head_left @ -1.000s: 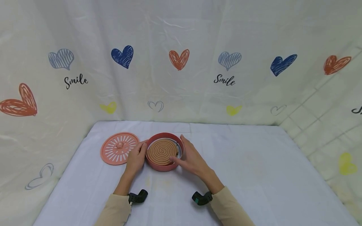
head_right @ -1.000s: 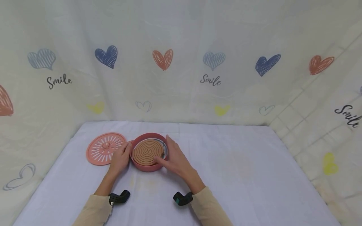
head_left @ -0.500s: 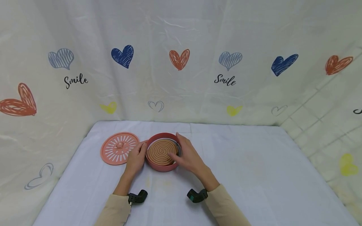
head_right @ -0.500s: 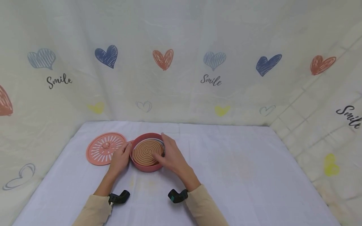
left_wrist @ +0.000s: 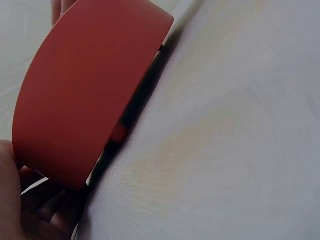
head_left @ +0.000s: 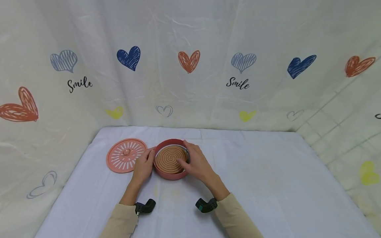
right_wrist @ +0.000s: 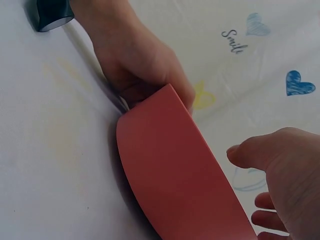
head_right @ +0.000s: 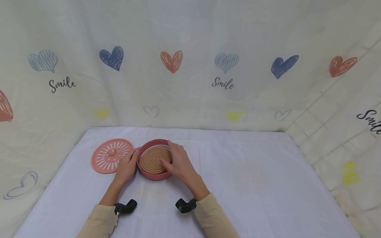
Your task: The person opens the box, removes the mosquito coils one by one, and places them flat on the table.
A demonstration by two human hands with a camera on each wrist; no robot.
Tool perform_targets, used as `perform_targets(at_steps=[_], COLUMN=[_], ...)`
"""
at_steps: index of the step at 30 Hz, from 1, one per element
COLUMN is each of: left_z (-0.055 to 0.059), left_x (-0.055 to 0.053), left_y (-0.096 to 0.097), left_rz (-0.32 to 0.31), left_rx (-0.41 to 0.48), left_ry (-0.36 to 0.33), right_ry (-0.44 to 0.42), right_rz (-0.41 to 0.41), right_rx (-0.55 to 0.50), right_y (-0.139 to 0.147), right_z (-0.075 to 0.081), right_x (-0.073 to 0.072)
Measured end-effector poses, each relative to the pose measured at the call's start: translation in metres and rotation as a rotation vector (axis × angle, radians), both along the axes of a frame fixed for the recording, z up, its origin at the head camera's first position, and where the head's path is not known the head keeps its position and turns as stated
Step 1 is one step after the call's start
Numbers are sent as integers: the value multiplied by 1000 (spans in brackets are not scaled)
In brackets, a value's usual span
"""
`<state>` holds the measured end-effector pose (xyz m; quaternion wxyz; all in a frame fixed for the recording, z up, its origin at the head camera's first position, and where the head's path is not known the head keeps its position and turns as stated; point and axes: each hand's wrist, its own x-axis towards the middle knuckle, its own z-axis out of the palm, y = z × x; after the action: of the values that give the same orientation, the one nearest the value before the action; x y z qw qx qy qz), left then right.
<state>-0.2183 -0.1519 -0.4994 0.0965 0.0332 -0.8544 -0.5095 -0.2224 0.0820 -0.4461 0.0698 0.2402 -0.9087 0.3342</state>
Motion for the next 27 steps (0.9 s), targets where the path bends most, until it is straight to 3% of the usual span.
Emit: perform_targets(at_steps=[15, 27], left_z=[0, 1], left_x=[0, 1], left_y=[0, 0], left_rz=[2, -2], left_rx=[6, 6], left_ry=[2, -12], right_ry=[30, 183], right_rz=[-31, 6], right_rx=[138, 134], right_y=[-5, -5], right_z=[0, -2], right_x=[3, 3])
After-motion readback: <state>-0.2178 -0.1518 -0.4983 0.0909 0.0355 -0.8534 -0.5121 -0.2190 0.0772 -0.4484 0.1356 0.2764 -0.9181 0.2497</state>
